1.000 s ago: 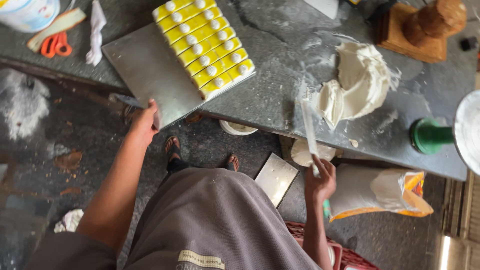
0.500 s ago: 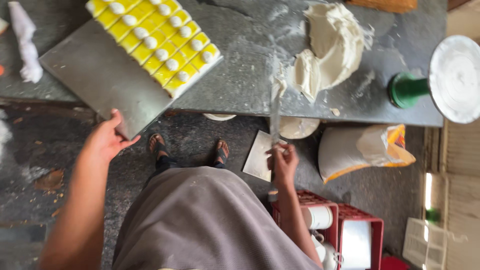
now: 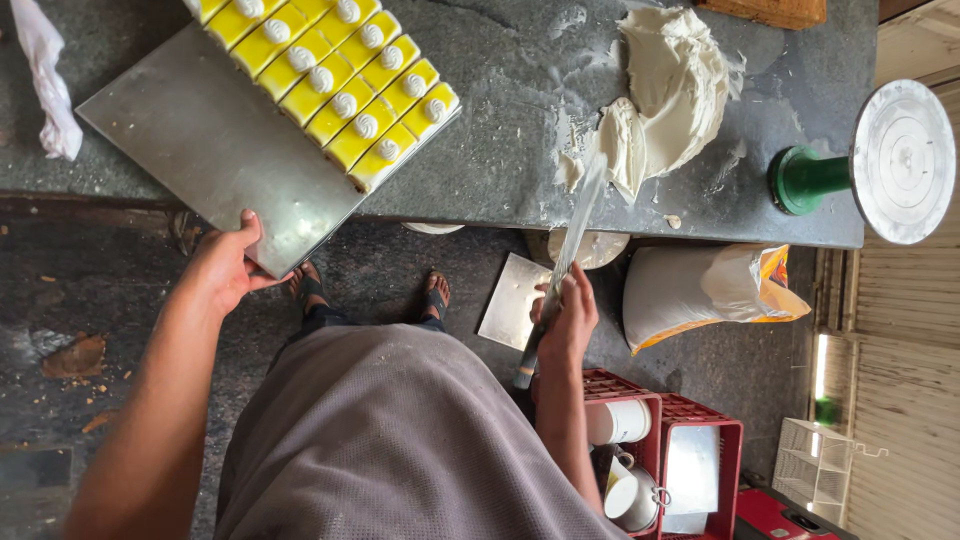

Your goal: The person cuts a rectangular yellow cake into uniform slices using a knife and a metal scraper as a guide, then uses a piping bag to apply swirls of white frosting to each slice.

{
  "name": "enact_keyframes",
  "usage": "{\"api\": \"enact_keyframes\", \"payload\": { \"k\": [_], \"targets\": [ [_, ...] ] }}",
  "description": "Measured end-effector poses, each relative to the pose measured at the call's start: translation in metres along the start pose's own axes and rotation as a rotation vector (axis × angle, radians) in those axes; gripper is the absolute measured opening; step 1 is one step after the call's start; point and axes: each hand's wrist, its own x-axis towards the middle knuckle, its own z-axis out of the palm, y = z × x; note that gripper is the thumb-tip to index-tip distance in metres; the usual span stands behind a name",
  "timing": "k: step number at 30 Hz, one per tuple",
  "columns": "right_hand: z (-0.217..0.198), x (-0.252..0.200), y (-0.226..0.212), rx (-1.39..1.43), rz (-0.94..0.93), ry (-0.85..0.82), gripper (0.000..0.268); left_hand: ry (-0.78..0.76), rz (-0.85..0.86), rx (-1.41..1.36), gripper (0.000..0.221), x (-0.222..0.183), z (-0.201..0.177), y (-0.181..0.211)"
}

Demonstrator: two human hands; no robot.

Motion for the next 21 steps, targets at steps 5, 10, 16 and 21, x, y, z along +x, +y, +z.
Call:
{"api": "enact_keyframes", "payload": {
  "k": [5, 10, 16, 21],
  "targets": [
    [0.033, -0.005, -0.042, 0.112, -0.01, -0.3, 0.052, 0.05, 0.052, 0.082, 0.055, -0.015, 0.009, 0.004],
    [0.053, -0.008, -0.092, 0.042, -0.093, -0.428, 0.063, 0.154, 0.068, 0.113, 0.059, -0.025, 0.019, 0.006],
    [0.014, 0.033, -0.074, -0.275, -0.38, -0.407, 0.042, 0.195, 0.137, 0.148, 0.061, -0.012, 0.016, -0.007],
    [-0.012, 0.05, -0.024, -0.812, -0.746, -0.198, 0.039, 0.258, 0.125, 0.074, 0.067, -0.012, 0.028, -0.016]
  ]
}}
